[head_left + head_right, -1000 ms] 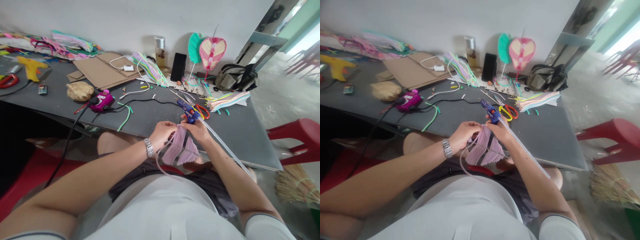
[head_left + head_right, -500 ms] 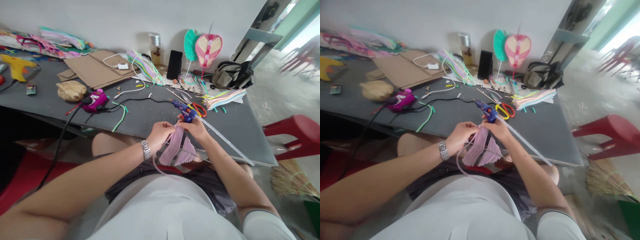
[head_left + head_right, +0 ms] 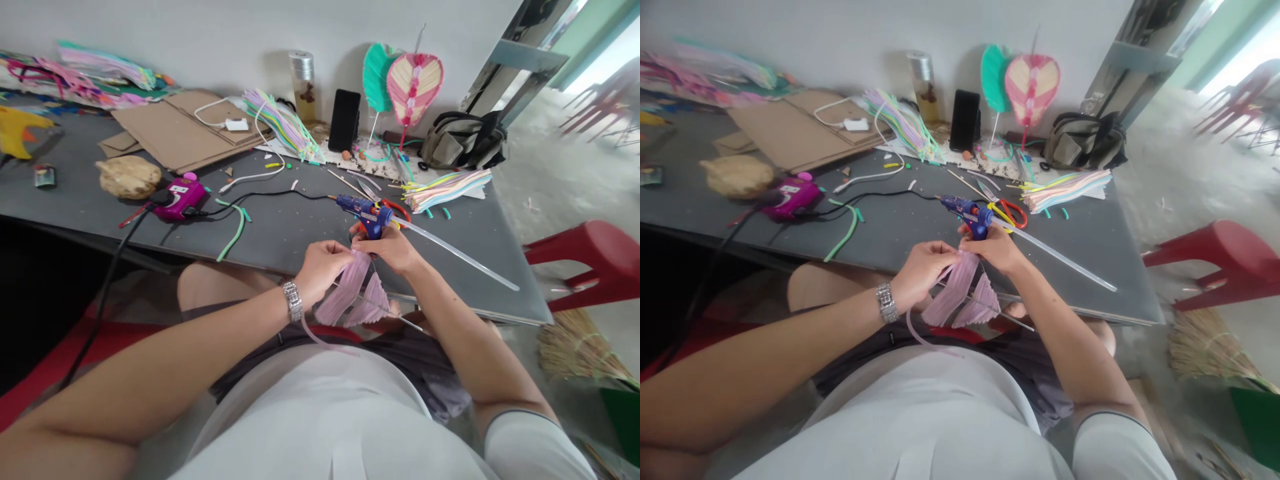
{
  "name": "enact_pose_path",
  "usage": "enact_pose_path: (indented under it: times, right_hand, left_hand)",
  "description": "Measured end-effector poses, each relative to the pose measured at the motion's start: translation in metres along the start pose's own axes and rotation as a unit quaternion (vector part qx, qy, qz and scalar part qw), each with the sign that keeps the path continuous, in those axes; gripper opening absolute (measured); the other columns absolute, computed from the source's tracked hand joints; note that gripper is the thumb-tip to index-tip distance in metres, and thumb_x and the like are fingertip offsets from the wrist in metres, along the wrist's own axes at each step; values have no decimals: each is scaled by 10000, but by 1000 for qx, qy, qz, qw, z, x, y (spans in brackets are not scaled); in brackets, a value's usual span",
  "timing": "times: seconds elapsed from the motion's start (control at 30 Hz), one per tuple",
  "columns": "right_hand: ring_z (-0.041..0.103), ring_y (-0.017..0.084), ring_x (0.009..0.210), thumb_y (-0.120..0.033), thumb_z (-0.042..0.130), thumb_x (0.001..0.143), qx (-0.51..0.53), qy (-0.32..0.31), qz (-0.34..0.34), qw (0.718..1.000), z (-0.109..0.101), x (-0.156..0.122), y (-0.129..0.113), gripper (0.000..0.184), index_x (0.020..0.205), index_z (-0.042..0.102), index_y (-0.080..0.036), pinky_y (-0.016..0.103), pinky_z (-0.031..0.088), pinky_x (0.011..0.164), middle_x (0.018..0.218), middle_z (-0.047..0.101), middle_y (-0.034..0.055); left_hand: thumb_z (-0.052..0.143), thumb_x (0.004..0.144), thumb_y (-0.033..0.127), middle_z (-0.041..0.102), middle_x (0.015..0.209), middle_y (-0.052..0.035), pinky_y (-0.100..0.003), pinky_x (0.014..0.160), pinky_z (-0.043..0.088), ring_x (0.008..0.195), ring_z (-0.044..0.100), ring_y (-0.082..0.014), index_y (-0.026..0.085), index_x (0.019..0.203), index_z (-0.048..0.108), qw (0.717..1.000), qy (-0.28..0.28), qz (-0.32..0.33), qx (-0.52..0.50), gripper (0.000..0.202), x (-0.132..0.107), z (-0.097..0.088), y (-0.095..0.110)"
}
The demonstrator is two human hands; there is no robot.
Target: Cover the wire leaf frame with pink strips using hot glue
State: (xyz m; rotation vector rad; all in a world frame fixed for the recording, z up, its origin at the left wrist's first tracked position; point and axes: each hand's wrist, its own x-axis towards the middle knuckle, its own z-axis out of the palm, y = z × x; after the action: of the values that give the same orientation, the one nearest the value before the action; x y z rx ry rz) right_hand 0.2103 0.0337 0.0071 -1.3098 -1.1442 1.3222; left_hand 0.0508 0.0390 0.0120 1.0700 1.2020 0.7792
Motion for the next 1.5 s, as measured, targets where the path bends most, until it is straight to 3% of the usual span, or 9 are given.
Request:
enact_pose_path:
  times: [0.37, 0.63, 0.83, 1.03, 1.23, 1.5]
  right_hand:
    - [502, 115, 589, -336, 837, 610, -17, -21, -14, 1000, -6, -1, 3, 426, 964, 662, -178, 259, 331, 519, 721, 650, -23]
    - [555, 146, 680, -362, 815, 645, -39, 4, -64, 997, -3, -3, 11, 400, 969, 674, -175, 302, 430, 651, 766, 649, -5]
    - [534, 140, 637, -366, 835, 648, -2, -22, -48, 999, -8, -8, 4, 444, 1011, 659, -181, 290, 390, 590, 771, 672, 2]
    - [563, 153, 687, -338, 831, 651, -1, -37, -53, 998, -10, -8, 3, 408, 988, 662, -182, 304, 424, 649, 766, 663, -2]
    - [573, 148, 704, -335, 859, 622, -7, -45, -60, 997, -10, -6, 3, 426, 963, 662, -173, 305, 449, 683, 759, 652, -8]
    - [561, 140, 684, -311, 816, 660, -40, -41, -44, 997, -16, -6, 3, 394, 996, 680, -156, 281, 404, 618, 772, 660, -3]
  left_hand:
    - [753, 605, 226, 494, 464, 49, -222, 483, 268, 466, 368, -69, 151, 544, 641, 1000, -5, 21, 10, 148, 2, -1, -9]
    - [748, 592, 251, 557, 520, 21, -226, 490, 305, 494, 444, -92, 147, 596, 649, 1000, -4, 15, -5, 144, 5, -1, -16]
    - [786, 599, 293, 586, 551, 4, -232, 512, 318, 518, 470, -98, 146, 611, 657, 1000, -20, 19, -8, 196, 6, -1, -16]
    - [786, 601, 300, 561, 538, 19, -234, 518, 314, 521, 440, -88, 140, 607, 665, 999, -19, 33, 7, 201, 6, 0, -16]
    - [773, 612, 318, 561, 537, 30, -235, 526, 315, 524, 428, -89, 142, 623, 677, 998, -20, 46, 37, 202, 4, -1, -14]
    - [741, 623, 324, 597, 577, 11, -232, 531, 324, 551, 454, -97, 136, 651, 691, 995, -25, 73, 61, 197, 5, 0, -18]
